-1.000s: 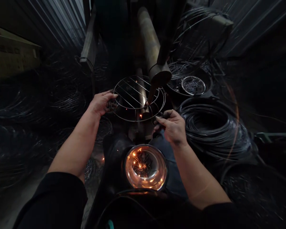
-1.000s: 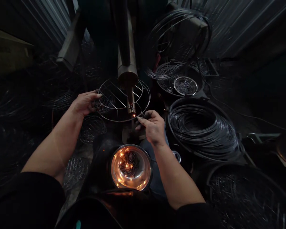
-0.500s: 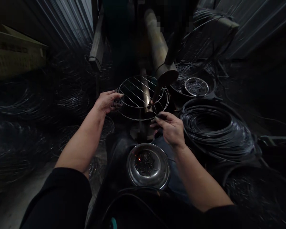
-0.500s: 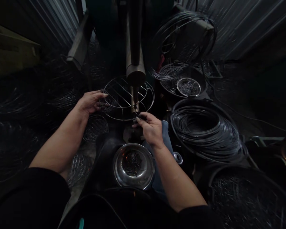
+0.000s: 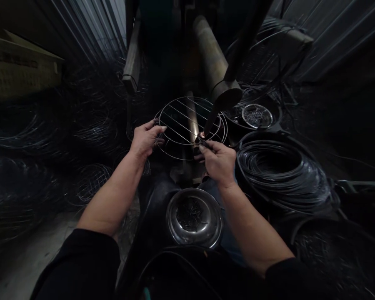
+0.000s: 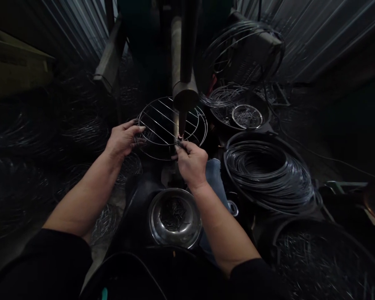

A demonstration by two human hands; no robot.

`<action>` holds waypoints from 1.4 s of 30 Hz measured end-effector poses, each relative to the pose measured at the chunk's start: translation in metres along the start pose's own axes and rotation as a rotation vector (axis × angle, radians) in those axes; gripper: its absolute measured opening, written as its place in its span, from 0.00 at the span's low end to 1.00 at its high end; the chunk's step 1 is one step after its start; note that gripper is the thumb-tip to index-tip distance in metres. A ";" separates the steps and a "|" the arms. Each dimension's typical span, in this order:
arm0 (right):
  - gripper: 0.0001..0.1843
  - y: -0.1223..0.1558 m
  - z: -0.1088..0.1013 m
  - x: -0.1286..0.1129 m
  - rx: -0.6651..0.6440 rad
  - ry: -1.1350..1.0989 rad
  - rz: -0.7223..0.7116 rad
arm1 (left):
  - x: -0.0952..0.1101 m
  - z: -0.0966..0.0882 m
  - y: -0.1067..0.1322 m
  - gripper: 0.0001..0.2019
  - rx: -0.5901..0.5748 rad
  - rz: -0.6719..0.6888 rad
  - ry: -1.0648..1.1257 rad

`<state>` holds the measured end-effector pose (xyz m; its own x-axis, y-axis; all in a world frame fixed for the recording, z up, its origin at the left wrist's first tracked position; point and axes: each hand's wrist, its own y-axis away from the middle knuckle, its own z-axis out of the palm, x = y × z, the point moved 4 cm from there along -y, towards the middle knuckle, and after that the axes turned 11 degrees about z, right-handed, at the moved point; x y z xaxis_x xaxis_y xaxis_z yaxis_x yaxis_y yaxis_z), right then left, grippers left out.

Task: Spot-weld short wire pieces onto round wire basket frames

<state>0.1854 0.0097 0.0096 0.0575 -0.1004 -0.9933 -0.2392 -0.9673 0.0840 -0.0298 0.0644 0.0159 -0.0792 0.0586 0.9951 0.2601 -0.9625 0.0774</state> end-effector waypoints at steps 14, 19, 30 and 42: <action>0.09 0.004 -0.005 0.029 0.095 -0.059 -0.043 | 0.004 0.011 -0.012 0.23 -0.015 0.044 -0.029; 0.08 0.005 -0.003 0.030 0.118 -0.067 -0.116 | 0.003 0.009 -0.010 0.21 0.002 0.018 -0.008; 0.09 0.001 -0.006 0.025 0.154 -0.024 -0.128 | 0.002 0.011 -0.010 0.18 0.021 0.003 0.051; 0.07 -0.008 -0.003 0.026 0.057 -0.107 -0.120 | -0.006 0.007 -0.024 0.19 -0.013 -0.027 0.072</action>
<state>0.1918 0.0139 -0.0163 -0.0134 0.0435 -0.9990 -0.2917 -0.9558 -0.0377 -0.0287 0.0886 0.0087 -0.1546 0.0657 0.9858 0.2445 -0.9642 0.1026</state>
